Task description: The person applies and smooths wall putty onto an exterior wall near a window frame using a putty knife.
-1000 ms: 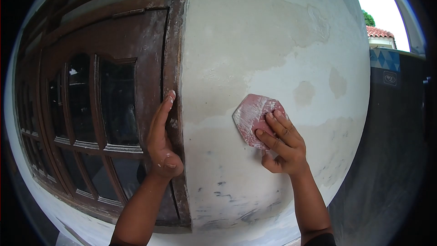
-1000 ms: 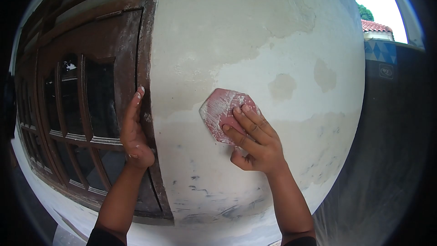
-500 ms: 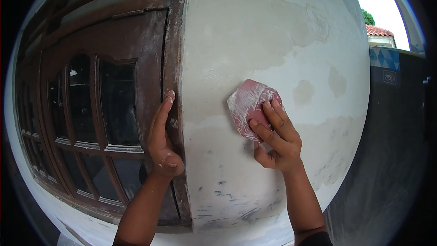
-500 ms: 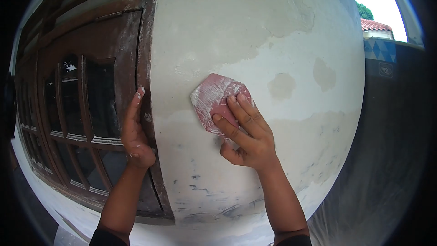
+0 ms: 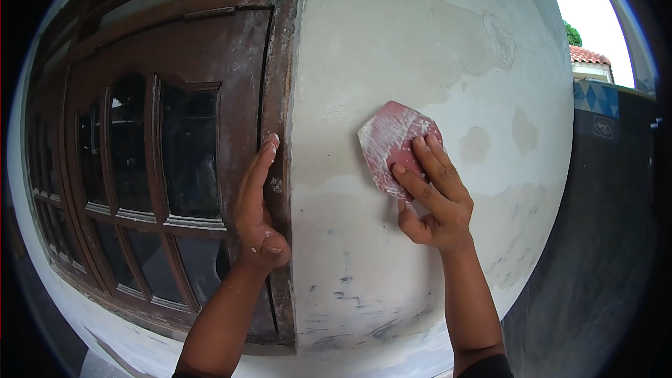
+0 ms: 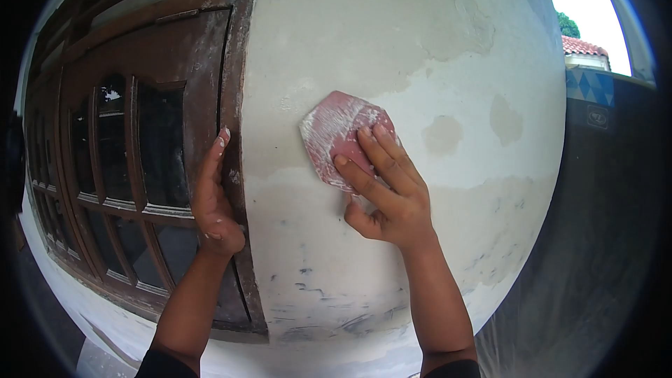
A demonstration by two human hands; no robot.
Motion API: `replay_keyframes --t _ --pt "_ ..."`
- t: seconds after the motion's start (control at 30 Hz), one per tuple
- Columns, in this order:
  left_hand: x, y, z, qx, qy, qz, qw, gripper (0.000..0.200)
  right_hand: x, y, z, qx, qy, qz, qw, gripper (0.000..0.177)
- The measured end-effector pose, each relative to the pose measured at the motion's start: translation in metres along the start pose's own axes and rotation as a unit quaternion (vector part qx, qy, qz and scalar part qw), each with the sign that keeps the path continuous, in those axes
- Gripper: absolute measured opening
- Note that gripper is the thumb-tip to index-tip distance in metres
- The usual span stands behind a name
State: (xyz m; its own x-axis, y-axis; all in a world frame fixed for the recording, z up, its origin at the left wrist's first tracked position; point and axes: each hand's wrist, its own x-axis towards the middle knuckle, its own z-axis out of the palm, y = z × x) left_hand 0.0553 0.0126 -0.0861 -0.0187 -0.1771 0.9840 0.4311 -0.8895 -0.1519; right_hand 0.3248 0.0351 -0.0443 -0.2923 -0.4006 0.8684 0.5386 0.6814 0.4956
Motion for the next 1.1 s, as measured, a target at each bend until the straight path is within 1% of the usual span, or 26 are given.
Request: replay_keyframes --t 0.07,0.17,0.23,0.3,0.33,0.43,0.5,0.57,0.6,0.7,0.77,0.83,0.93,1.1 --pt "-0.001 0.000 -0.001 -0.002 0.001 -0.004 1.000 0.118 0.014 0.000 0.008 0.006 -0.022 -0.011 1.000 0.052" --pt "-0.001 -0.002 -0.001 -0.003 -0.005 -0.002 1.000 0.118 -0.001 0.005 0.010 -0.002 -0.044 0.007 0.999 0.052" --pt "-0.001 -0.003 0.001 -0.006 0.002 0.002 1.000 0.118 -0.019 0.006 -0.001 -0.001 -0.040 0.005 0.999 0.051" --pt "0.000 0.000 0.000 0.000 -0.003 -0.004 1.000 0.118 -0.030 0.006 -0.007 -0.008 -0.011 0.019 1.000 0.050" --pt "0.000 0.002 0.000 0.004 -0.008 -0.010 1.000 0.118 -0.027 0.008 -0.007 0.004 0.008 0.019 1.000 0.050" --pt "-0.001 0.000 0.000 -0.002 -0.001 -0.011 1.000 0.118 0.002 0.006 0.000 -0.015 0.013 0.004 1.000 0.051" --pt "-0.002 -0.003 0.000 0.000 -0.001 -0.006 1.000 0.118 0.011 0.008 0.005 -0.021 0.009 -0.003 1.000 0.051" --pt "-0.002 -0.003 -0.001 0.001 -0.002 0.000 1.000 0.118 0.009 0.009 0.007 -0.031 -0.025 0.014 0.999 0.050" --pt "-0.001 -0.002 -0.001 0.003 -0.003 -0.002 1.000 0.118 0.001 0.010 0.004 -0.032 -0.025 0.016 0.999 0.050" --pt "0.000 0.000 0.000 0.002 -0.001 -0.002 1.000 0.117 -0.018 0.011 -0.003 -0.023 -0.009 0.013 1.000 0.050" --pt "0.000 -0.001 0.001 0.000 0.000 0.000 1.000 0.117 -0.012 0.010 -0.002 -0.017 0.036 0.018 0.999 0.049" --pt "-0.002 -0.005 0.001 -0.007 0.005 0.007 1.000 0.117 0.007 0.007 0.004 -0.020 0.028 0.019 0.999 0.049" --pt "-0.002 -0.006 0.000 -0.010 0.007 0.006 1.000 0.117 0.014 0.008 0.010 -0.024 -0.024 0.008 0.999 0.050" --pt "0.000 -0.003 0.000 0.000 0.000 0.006 1.000 0.117 -0.017 0.011 -0.003 -0.017 -0.007 0.012 1.000 0.052"
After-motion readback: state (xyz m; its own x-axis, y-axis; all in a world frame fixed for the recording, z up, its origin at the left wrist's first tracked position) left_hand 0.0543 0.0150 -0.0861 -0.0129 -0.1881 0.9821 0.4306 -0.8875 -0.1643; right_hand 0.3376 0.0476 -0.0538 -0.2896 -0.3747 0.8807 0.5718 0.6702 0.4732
